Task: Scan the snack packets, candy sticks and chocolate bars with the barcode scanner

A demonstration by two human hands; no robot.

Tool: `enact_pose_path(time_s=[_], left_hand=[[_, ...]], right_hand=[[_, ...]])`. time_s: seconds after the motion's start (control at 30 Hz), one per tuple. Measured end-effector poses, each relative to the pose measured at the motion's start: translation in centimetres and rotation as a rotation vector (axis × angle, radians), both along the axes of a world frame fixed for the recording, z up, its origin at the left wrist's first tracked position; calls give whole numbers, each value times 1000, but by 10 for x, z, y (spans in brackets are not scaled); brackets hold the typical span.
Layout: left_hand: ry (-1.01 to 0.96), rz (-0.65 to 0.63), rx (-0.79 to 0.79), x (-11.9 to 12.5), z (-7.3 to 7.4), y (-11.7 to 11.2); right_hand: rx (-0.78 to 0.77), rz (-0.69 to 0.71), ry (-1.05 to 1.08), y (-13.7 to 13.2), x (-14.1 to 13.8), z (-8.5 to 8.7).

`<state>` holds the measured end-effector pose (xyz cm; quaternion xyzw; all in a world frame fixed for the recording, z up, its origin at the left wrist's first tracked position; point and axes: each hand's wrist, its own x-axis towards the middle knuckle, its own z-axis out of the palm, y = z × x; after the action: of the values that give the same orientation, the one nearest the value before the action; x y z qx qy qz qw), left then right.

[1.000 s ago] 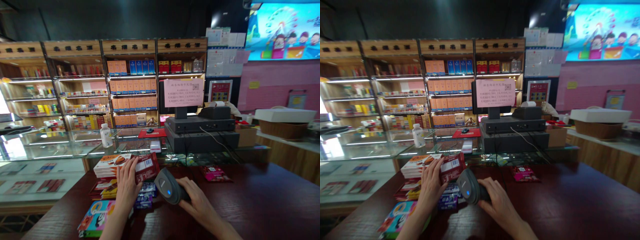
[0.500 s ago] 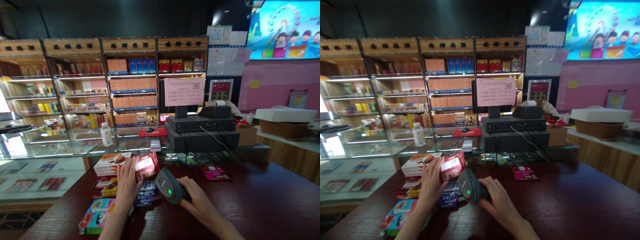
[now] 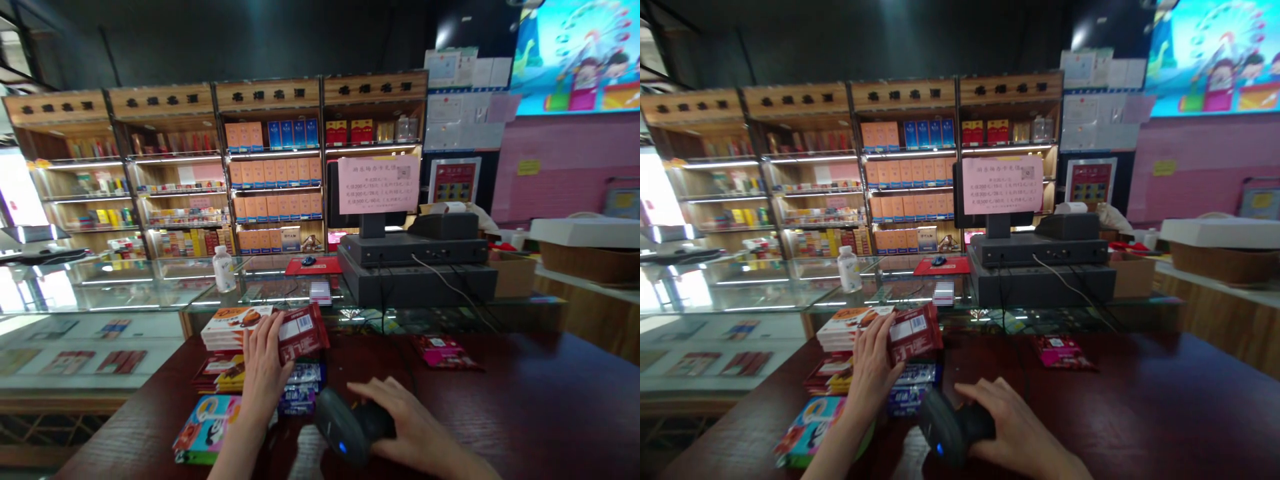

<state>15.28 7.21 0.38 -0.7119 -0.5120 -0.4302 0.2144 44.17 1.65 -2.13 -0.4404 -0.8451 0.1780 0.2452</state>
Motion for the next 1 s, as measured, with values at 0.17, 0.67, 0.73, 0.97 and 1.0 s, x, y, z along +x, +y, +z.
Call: enact_pose_path(time_s=[0.17,0.67,0.73,0.97,1.0], left_hand=[[-8,3,6,0,1,0],[-4,-43,-8,-1,-1,2],[-6,-51,-2,1,-2,2],[-9,-101,-9,6,-1,0],[-11,-109,-10,6,0,0]], right_hand=[[-74,55,-19,-7,-8,3],[-87,123,-103,-14,-21,18],[-75,132,-90,-16,-19,22],[11,88,96,-6,-7,12],[55,51,134,-2,-5,8]])
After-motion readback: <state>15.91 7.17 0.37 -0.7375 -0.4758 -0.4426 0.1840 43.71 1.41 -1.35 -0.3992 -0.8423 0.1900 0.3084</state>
